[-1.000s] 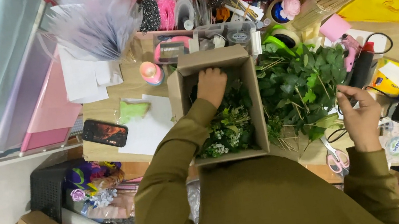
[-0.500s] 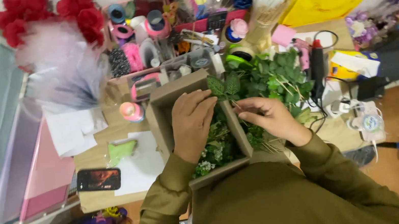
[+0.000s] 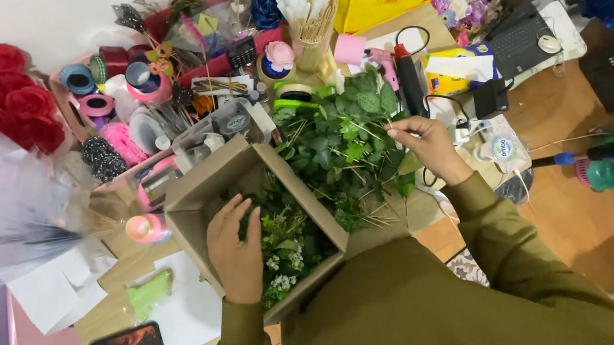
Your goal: The person arranges artificial greenery and small white flowers inside a cardboard box. They pick up stems from the table, adjust their positions within the box, and occasionally use a glue gun to secure the arrangement.
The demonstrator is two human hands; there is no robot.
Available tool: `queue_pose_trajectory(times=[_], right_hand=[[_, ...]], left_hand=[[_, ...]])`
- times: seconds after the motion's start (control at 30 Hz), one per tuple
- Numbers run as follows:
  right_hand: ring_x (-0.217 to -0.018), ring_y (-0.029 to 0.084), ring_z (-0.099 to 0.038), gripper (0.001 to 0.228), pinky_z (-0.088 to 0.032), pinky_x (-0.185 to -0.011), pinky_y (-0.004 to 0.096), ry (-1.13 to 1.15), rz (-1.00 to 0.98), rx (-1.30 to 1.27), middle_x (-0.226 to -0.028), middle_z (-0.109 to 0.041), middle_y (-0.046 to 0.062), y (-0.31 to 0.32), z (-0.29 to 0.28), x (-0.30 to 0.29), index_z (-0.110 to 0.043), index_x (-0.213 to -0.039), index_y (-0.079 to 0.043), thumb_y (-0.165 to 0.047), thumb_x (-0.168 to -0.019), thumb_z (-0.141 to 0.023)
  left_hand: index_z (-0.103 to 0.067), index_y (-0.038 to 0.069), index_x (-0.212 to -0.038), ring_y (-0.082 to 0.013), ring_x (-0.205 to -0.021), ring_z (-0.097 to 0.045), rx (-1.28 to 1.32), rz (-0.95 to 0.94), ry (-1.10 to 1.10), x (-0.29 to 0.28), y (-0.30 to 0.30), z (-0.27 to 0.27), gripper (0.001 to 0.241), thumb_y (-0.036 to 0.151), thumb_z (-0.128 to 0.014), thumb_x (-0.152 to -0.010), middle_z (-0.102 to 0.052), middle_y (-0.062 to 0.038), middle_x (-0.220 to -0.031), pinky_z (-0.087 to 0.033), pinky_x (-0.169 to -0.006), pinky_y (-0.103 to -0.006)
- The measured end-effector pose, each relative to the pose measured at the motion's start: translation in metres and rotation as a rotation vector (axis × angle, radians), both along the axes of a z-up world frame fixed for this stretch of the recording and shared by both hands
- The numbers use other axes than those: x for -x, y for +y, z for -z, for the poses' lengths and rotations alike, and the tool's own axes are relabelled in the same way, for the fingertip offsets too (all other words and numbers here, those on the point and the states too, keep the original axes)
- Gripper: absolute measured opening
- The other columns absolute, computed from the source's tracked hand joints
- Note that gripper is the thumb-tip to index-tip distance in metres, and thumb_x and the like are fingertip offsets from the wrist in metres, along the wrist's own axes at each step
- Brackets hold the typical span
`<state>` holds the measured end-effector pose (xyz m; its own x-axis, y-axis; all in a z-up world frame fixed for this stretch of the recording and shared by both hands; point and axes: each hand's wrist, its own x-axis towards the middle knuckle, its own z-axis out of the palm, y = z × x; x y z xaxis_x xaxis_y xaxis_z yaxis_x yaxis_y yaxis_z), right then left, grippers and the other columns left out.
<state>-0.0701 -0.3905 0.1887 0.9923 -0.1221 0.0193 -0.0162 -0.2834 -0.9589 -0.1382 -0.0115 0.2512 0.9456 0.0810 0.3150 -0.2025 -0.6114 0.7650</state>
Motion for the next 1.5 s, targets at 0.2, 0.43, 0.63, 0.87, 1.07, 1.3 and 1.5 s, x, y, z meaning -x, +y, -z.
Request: queue_pose_trajectory(times=[0.2, 0.43, 0.63, 0.87, 1.07, 1.3, 1.5], right_hand=[[-0.085, 0.026, -0.071, 0.011, -0.052, -0.081, 0.035, -0.027, -0.002, 0.346, -0.090, -0.075, 0.009, 0.000, 0.058, -0.034, -0.080, -0.105, -0.013, -0.015, -0.094, -0.080], [-0.093, 0.025, -0.072, 0.015, -0.051, -0.086, 0.034, -0.399, -0.101, 0.849, -0.095, -0.075, 0.002, -0.015, 0.031, -0.027, -0.081, -0.113, -0.020, -0.024, -0.099, -0.085], [-0.102, 0.030, -0.069, 0.007, -0.052, -0.093, 0.042, -0.417, -0.152, 0.562, -0.108, -0.074, 0.019, 0.014, -0.028, 0.004, -0.077, -0.115, 0.008, 0.003, -0.114, -0.071], [-0.104, 0.025, -0.069, 0.008, -0.056, -0.094, 0.041, -0.284, -0.198, 0.490, -0.110, -0.073, 0.014, 0.035, -0.020, 0.023, -0.073, -0.118, -0.002, -0.004, -0.111, -0.068], [-0.107, 0.021, -0.067, 0.009, -0.055, -0.098, 0.040, -0.123, -0.130, 0.427, -0.111, -0.072, 0.010, 0.044, -0.014, 0.039, -0.072, -0.116, -0.009, -0.012, -0.109, -0.067], [-0.097, 0.029, -0.069, 0.011, -0.050, -0.093, 0.043, -0.209, -0.188, 0.279, -0.096, -0.073, 0.013, 0.077, -0.009, 0.035, -0.078, -0.108, -0.006, -0.003, -0.099, -0.074], [-0.098, 0.020, -0.071, 0.012, -0.052, -0.093, 0.039, -0.137, -0.260, 0.096, -0.098, -0.076, 0.012, 0.124, -0.025, 0.025, -0.078, -0.107, -0.007, -0.005, -0.098, -0.071]], left_hand=[[-0.072, 0.000, -0.118, -0.0385, -0.121, -0.062, 0.065, -0.152, 0.268, 0.018, 0.011, 0.000, 0.022, 0.012, -0.066, -0.101, -0.068, -0.020, -0.120, -0.050, -0.102, -0.0566], [-0.072, 0.008, -0.119, -0.0305, -0.121, -0.064, -0.012, -0.225, 0.429, -0.004, 0.045, 0.090, 0.027, 0.027, -0.064, -0.103, -0.068, -0.012, -0.122, -0.052, -0.101, -0.0483], [-0.075, 0.007, -0.110, -0.0411, -0.101, -0.061, -0.285, -0.023, 0.461, -0.081, 0.032, 0.203, 0.021, 0.018, -0.069, -0.093, -0.068, -0.020, -0.111, -0.055, -0.081, -0.0565], [-0.077, 0.018, -0.079, -0.0278, -0.072, -0.072, -0.779, 0.086, 0.672, -0.155, 0.003, 0.336, 0.017, 0.010, -0.064, -0.088, -0.074, -0.006, -0.080, -0.056, -0.056, -0.0455], [-0.080, 0.020, -0.084, -0.0275, -0.071, -0.074, -0.912, 0.091, 0.543, -0.158, -0.013, 0.386, 0.018, 0.009, -0.066, -0.084, -0.077, -0.002, -0.081, -0.054, -0.059, -0.0469], [-0.074, 0.002, -0.089, -0.0373, -0.079, -0.076, -0.663, 0.271, 0.482, -0.134, 0.004, 0.246, 0.015, -0.001, -0.060, -0.086, -0.075, -0.019, -0.081, -0.061, -0.063, -0.0491], [-0.060, 0.010, -0.091, -0.0146, -0.053, -0.059, -0.777, 0.182, -0.158, -0.068, 0.006, 0.136, 0.009, 0.002, -0.063, -0.089, -0.056, 0.000, -0.071, -0.045, -0.044, -0.0289]])
